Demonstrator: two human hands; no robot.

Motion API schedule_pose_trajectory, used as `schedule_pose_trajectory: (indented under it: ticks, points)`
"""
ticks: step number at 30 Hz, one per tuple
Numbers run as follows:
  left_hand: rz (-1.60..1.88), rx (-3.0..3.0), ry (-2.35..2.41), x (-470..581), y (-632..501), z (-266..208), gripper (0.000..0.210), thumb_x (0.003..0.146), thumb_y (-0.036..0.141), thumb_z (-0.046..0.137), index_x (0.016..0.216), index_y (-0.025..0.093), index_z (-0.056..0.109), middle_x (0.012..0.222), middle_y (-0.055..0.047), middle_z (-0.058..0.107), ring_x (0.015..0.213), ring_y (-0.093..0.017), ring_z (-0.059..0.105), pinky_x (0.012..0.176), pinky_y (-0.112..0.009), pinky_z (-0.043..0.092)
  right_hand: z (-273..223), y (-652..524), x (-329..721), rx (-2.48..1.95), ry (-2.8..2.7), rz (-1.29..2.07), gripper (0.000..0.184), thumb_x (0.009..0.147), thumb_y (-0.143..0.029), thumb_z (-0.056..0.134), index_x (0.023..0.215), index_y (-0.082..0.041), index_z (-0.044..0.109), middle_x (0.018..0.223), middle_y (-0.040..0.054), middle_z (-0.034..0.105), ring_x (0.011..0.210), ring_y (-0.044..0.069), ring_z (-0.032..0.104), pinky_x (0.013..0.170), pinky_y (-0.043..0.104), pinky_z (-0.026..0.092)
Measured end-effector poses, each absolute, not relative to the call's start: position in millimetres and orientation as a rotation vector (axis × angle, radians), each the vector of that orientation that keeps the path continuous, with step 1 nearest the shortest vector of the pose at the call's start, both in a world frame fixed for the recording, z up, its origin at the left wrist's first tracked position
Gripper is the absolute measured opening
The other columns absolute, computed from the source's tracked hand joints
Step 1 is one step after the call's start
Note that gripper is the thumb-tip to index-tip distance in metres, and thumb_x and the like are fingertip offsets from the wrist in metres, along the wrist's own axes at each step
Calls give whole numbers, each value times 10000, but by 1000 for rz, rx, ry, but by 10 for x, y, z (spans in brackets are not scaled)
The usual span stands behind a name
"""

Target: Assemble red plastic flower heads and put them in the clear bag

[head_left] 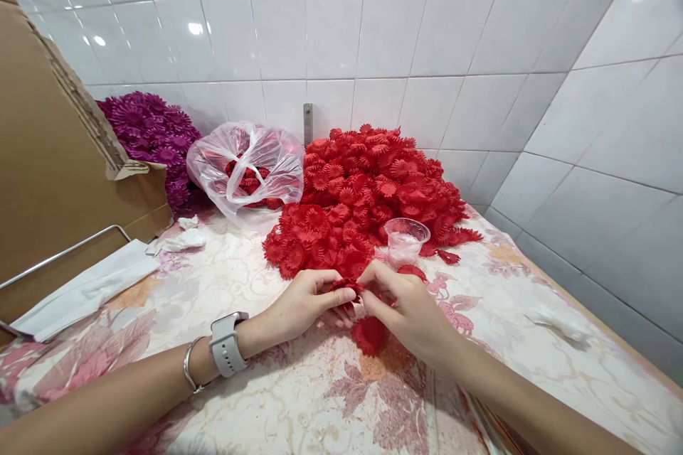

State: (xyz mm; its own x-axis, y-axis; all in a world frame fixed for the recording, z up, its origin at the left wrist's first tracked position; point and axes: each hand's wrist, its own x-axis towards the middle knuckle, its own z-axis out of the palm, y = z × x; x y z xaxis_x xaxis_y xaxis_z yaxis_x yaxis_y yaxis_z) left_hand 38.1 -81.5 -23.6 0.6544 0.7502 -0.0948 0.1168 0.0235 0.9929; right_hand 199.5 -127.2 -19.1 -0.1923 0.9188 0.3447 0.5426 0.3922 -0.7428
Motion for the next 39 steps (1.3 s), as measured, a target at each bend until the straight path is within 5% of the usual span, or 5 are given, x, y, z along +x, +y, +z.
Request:
schedule_pose_trajectory:
  ticks: [15, 25, 29, 34, 39]
  points:
    - [654, 1365, 724, 391, -817, -209, 245, 709, 365, 630, 735, 128, 572, 675, 11, 615, 590, -96, 591, 548, -188, 483, -196, -1270, 1981, -1311, -1820, 546, 129, 809, -188, 425, 681, -206, 421, 601, -29, 517, 539, 124, 491, 512, 236, 376]
    - [608, 1268, 631, 358, -853, -117, 207, 735, 334, 615, 769, 136, 564, 730, -41, 678, 682, -145, 652, 696, -266, 509, -243, -1250, 1920, -1179, -1182, 1033, 98, 809, -262, 394, 729, -226, 348, 591, -42, 532, 500, 126, 562, 494, 262, 470]
    - [643, 1273, 741, 346, -819, -128, 236, 720, 352, 626, 732, 124, 564, 678, -51, 681, 622, -133, 649, 598, -222, 502, -188, -1146, 2056, -1381, -1284, 908, 177, 772, -303, 455, 666, -218, 341, 556, -35, 540, 444, 127, 554, 455, 257, 435]
    - [607, 1313, 905, 350, -827, -134, 311, 704, 410, 615, 597, 139, 508, 460, -10, 602, 376, -95, 544, 382, -174, 397, -136, -1160, 2122, -1578, -1692, 235, 291, 715, -296, 568, 561, -219, 333, 457, -62, 403, 419, 103, 397, 440, 242, 306]
    - [622, 1472, 951, 330, -838, -146, 337, 688, 409, 626, 523, 145, 499, 360, 61, 443, 297, -50, 401, 322, -159, 311, -121, -1294, 2001, -1272, -1847, 649, 154, 805, -307, 510, 710, -201, 453, 608, -35, 517, 518, 98, 469, 482, 212, 372]
